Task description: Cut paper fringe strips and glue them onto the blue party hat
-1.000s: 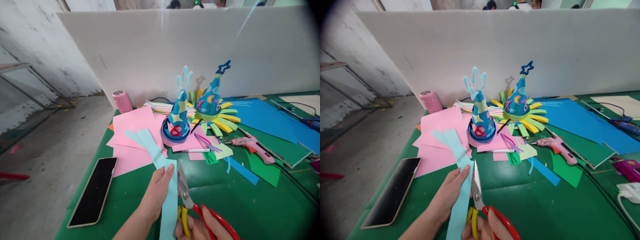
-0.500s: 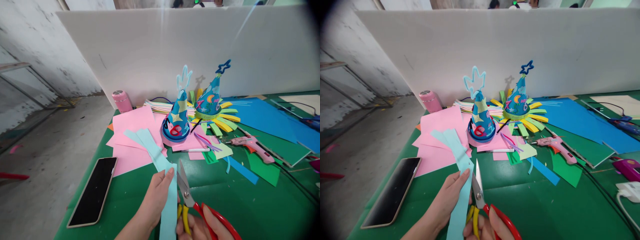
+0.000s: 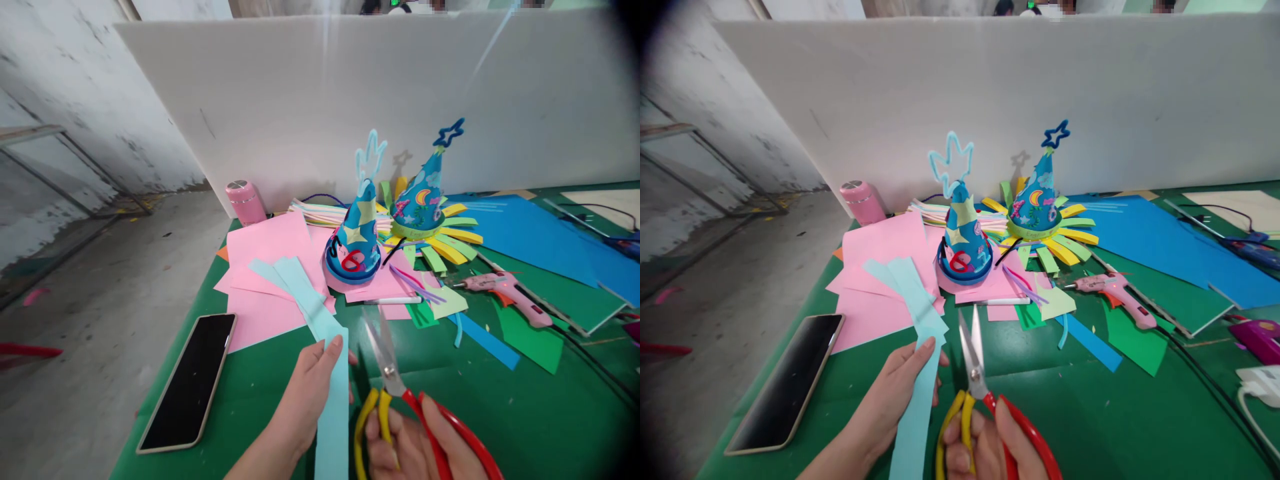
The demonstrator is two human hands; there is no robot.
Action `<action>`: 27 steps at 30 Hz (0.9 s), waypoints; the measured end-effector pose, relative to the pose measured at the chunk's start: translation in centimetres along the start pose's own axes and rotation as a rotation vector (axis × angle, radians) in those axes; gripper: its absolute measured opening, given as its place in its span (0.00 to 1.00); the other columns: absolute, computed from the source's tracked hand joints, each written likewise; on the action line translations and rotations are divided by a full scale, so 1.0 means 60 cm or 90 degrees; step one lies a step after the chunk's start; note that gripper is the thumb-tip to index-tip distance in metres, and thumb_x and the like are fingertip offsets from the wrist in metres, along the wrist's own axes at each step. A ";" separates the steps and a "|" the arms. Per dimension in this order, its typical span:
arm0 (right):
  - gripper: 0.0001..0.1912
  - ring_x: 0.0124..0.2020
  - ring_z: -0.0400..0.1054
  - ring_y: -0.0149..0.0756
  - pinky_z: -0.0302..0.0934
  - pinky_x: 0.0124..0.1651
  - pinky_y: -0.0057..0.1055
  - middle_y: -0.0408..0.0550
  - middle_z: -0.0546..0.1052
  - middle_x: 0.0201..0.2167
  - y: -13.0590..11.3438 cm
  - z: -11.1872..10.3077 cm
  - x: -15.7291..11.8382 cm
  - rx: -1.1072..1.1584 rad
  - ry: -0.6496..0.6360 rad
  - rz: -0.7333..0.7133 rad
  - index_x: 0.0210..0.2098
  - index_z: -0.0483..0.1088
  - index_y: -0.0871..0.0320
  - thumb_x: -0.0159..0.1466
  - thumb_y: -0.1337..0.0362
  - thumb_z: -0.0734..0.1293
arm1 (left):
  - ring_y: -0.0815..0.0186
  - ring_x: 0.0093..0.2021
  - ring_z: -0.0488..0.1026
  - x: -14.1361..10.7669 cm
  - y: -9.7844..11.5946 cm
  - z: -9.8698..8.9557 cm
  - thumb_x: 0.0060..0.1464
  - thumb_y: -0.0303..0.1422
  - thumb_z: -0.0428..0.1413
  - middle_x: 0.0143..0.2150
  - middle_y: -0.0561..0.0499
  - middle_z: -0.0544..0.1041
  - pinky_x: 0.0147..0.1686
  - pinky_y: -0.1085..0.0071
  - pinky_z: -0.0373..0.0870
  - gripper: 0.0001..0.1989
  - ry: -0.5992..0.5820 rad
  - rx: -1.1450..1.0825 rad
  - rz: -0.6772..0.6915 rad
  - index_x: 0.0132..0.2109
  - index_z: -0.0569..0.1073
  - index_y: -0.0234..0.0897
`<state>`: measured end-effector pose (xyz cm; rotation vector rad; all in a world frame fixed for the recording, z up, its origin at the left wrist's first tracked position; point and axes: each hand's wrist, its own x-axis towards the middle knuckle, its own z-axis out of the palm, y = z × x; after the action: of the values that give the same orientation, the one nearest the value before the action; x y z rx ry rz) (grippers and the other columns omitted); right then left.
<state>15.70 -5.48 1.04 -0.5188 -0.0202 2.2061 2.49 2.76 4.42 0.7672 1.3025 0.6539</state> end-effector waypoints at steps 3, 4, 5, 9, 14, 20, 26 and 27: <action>0.26 0.19 0.51 0.22 0.47 0.23 0.23 0.39 0.59 0.21 -0.020 0.002 -0.001 -0.086 0.063 -0.063 0.32 0.67 0.62 0.48 0.44 0.64 | 0.71 0.15 0.62 0.009 0.007 -0.006 0.46 0.48 0.51 0.13 0.55 0.67 0.16 0.77 0.55 0.19 -0.015 -0.073 0.020 0.29 0.69 0.34; 0.23 0.19 0.51 0.23 0.49 0.23 0.24 0.39 0.60 0.22 -0.024 0.003 0.001 -0.130 0.096 -0.103 0.32 0.66 0.60 0.47 0.47 0.67 | 0.71 0.16 0.63 0.013 0.011 -0.007 0.46 0.48 0.51 0.14 0.54 0.67 0.17 0.77 0.56 0.19 -0.027 -0.107 0.027 0.29 0.69 0.34; 0.20 0.20 0.53 0.24 0.50 0.23 0.25 0.40 0.62 0.22 -0.028 0.005 0.004 -0.174 0.131 -0.144 0.33 0.66 0.59 0.47 0.51 0.69 | 0.70 0.16 0.64 0.017 0.016 -0.006 0.45 0.48 0.51 0.14 0.54 0.67 0.17 0.77 0.57 0.19 -0.038 -0.141 0.033 0.30 0.69 0.34; 0.19 0.26 0.61 0.30 0.55 0.28 0.27 0.45 0.69 0.30 -0.029 0.016 0.028 -0.324 0.228 -0.283 0.34 0.66 0.57 0.45 0.60 0.72 | 0.70 0.17 0.64 0.037 0.036 0.001 0.46 0.46 0.52 0.14 0.54 0.67 0.17 0.77 0.57 0.17 -0.057 -0.231 0.055 0.29 0.69 0.33; 0.17 0.23 0.60 0.29 0.57 0.26 0.27 0.42 0.68 0.24 -0.029 0.034 0.055 -0.496 0.233 -0.325 0.28 0.65 0.59 0.43 0.58 0.72 | 0.71 0.16 0.64 0.050 0.052 0.016 0.48 0.43 0.51 0.14 0.54 0.67 0.19 0.76 0.60 0.15 -0.040 -0.271 0.095 0.30 0.69 0.33; 0.18 0.22 0.58 0.28 0.55 0.24 0.25 0.38 0.65 0.20 -0.044 0.039 0.062 -0.585 0.260 -0.358 0.31 0.62 0.57 0.44 0.61 0.72 | 0.66 0.24 0.69 0.025 0.053 0.022 0.49 0.42 0.51 0.23 0.50 0.73 0.25 0.70 0.65 0.14 -0.061 -0.322 0.088 0.34 0.69 0.34; 0.20 0.22 0.58 0.27 0.57 0.26 0.25 0.36 0.63 0.20 -0.052 0.031 0.062 -0.631 0.276 -0.341 0.33 0.59 0.57 0.45 0.61 0.71 | 0.67 0.30 0.70 -0.001 0.015 0.016 0.50 0.37 0.53 0.29 0.51 0.75 0.32 0.73 0.65 0.09 -0.062 -0.276 0.138 0.33 0.71 0.34; 0.21 0.22 0.58 0.27 0.57 0.26 0.26 0.36 0.63 0.20 -0.052 0.032 0.063 -0.634 0.280 -0.345 0.33 0.59 0.57 0.45 0.61 0.71 | 0.67 0.30 0.70 -0.001 0.009 0.015 0.50 0.37 0.53 0.29 0.51 0.75 0.32 0.74 0.64 0.09 -0.058 -0.251 0.146 0.33 0.71 0.34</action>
<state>15.24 -0.34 2.04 -1.3405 -0.9377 1.3911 3.37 2.88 4.97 0.6151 0.9683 1.0133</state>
